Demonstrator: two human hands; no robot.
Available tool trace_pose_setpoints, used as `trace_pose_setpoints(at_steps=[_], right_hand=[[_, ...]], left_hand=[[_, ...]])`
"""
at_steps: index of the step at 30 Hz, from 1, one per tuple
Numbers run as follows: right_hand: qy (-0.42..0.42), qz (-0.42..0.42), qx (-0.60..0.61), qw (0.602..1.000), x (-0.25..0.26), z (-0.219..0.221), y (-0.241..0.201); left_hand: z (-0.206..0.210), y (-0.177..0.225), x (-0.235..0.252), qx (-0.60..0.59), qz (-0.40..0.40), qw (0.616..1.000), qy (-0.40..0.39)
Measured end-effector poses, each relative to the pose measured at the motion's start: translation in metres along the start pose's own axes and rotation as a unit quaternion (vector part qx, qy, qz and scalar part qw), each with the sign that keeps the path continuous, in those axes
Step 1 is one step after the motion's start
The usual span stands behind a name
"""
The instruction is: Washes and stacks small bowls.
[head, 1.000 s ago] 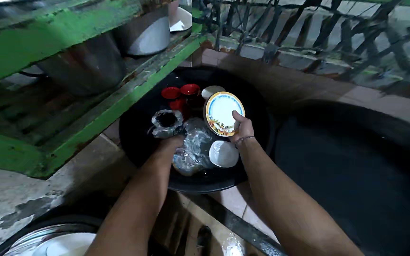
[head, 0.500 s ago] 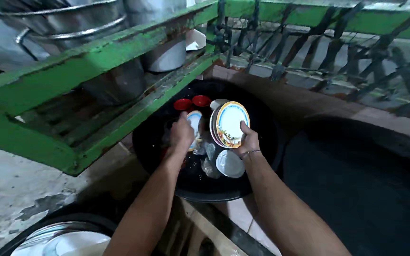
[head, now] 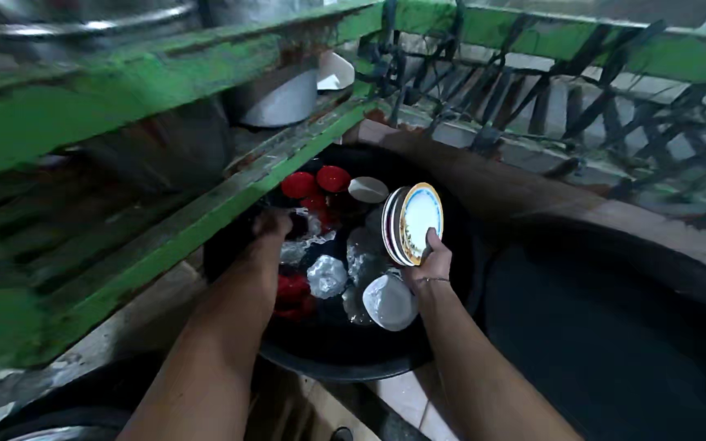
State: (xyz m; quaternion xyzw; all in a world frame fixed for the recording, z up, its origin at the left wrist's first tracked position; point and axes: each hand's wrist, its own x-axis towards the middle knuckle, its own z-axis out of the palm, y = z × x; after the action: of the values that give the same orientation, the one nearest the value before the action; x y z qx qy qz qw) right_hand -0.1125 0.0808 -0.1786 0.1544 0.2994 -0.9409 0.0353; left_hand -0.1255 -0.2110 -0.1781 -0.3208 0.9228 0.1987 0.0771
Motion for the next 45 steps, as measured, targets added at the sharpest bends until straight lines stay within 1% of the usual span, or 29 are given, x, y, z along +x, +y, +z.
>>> trace_pose_setpoints(at_steps=[1, 4, 6, 8, 9, 11, 12, 14, 15, 16, 18, 20, 21, 22, 24, 26, 28, 29, 30, 32, 33, 34, 36, 39, 40, 41, 43, 45], right_hand=[[0.006, -0.007, 0.004, 1.0, 0.0, 0.0, -0.001], [0.019, -0.015, 0.01, 1.0, 0.002, -0.001, -0.002], [0.03, -0.011, 0.009, 0.999, 0.001, 0.0, -0.004], [0.032, 0.001, 0.016, 0.999, 0.004, -0.001, -0.003], [0.032, 0.007, 0.024, 0.999, 0.004, -0.001, -0.003], [0.032, 0.016, 0.04, 0.999, 0.002, 0.001, -0.003], [0.032, 0.019, 0.044, 0.998, 0.003, 0.001, -0.002], [0.025, 0.015, 0.048, 0.998, 0.004, 0.001, -0.002], [0.028, 0.012, 0.048, 0.998, 0.004, 0.001, -0.002], [0.032, 0.01, 0.048, 0.998, 0.004, 0.001, -0.002], [0.032, 0.001, 0.054, 0.998, 0.002, 0.001, -0.003], [0.02, -0.009, 0.066, 0.998, 0.0, 0.001, -0.003], [0.013, -0.017, 0.069, 0.997, -0.001, 0.0, -0.002], [0.008, -0.022, 0.069, 0.997, -0.002, 0.0, -0.002], [0.014, -0.027, 0.065, 0.997, -0.003, 0.003, -0.003], [0.022, -0.029, 0.065, 0.997, -0.005, 0.003, -0.004], [0.025, -0.034, 0.074, 0.996, -0.004, 0.001, -0.004], [0.025, -0.037, 0.074, 0.996, -0.003, 0.001, -0.004], [0.024, -0.041, 0.074, 0.996, -0.001, 0.0, -0.004], [0.025, -0.05, 0.08, 0.995, 0.003, -0.005, -0.002], [0.026, -0.052, 0.082, 0.995, 0.002, -0.007, -0.001], [0.031, -0.05, 0.082, 0.995, 0.0, -0.008, -0.001], [0.044, -0.044, 0.081, 0.995, -0.005, -0.003, -0.003], [0.061, -0.038, 0.083, 0.994, -0.007, -0.003, -0.006], [0.065, -0.041, 0.088, 0.993, -0.007, -0.003, -0.008], [0.069, -0.043, 0.091, 0.993, -0.007, -0.005, -0.009], [0.071, -0.04, 0.096, 0.992, -0.006, -0.008, -0.009], [0.062, -0.042, 0.101, 0.992, -0.005, -0.007, -0.009]], left_hand=[[0.006, -0.006, 0.008, 0.0, 0.003, 1.0, 0.005], [0.026, -0.016, 0.026, -0.075, 0.019, 0.997, -0.003], [0.031, -0.01, 0.033, -0.093, 0.009, 0.996, -0.011], [0.037, -0.009, 0.044, -0.121, -0.016, 0.992, -0.036], [0.039, -0.007, 0.044, -0.179, -0.028, 0.982, -0.054], [0.051, -0.004, 0.038, -0.334, -0.044, 0.937, -0.096], [0.054, 0.0, 0.03, -0.36, -0.029, 0.925, -0.119], [0.055, 0.011, 0.015, -0.322, 0.032, 0.934, -0.152], [0.059, 0.017, 0.011, -0.305, 0.04, 0.94, -0.151], [0.058, 0.024, 0.001, -0.299, 0.027, 0.94, -0.159], [0.057, 0.034, -0.025, -0.363, -0.018, 0.916, -0.17], [0.073, 0.036, -0.029, -0.409, 0.004, 0.895, -0.175], [0.078, 0.042, -0.029, -0.395, 0.025, 0.902, -0.174], [0.086, 0.05, -0.023, -0.365, 0.037, 0.917, -0.157], [0.096, 0.065, -0.014, -0.32, 0.027, 0.941, -0.109], [0.093, 0.072, -0.018, -0.316, 0.032, 0.944, -0.092], [0.084, 0.073, -0.028, -0.357, 0.027, 0.93, -0.084], [0.078, 0.072, -0.033, -0.383, 0.013, 0.918, -0.098], [0.075, 0.073, -0.039, -0.415, -0.011, 0.902, -0.121], [0.075, 0.078, -0.063, -0.454, -0.049, 0.869, -0.192], [0.079, 0.081, -0.076, -0.462, -0.062, 0.859, -0.214], [0.085, 0.085, -0.085, -0.468, -0.069, 0.854, -0.219], [0.1, 0.098, -0.09, -0.449, -0.065, 0.874, -0.174], [0.117, 0.112, -0.083, -0.359, -0.049, 0.927, -0.095], [0.117, 0.113, -0.081, -0.354, -0.037, 0.931, -0.078], [0.112, 0.114, -0.084, -0.344, -0.028, 0.937, -0.052], [0.094, 0.115, -0.083, -0.286, -0.006, 0.958, -0.008], [0.071, 0.111, -0.078, -0.263, 0.045, 0.963, 0.043]])
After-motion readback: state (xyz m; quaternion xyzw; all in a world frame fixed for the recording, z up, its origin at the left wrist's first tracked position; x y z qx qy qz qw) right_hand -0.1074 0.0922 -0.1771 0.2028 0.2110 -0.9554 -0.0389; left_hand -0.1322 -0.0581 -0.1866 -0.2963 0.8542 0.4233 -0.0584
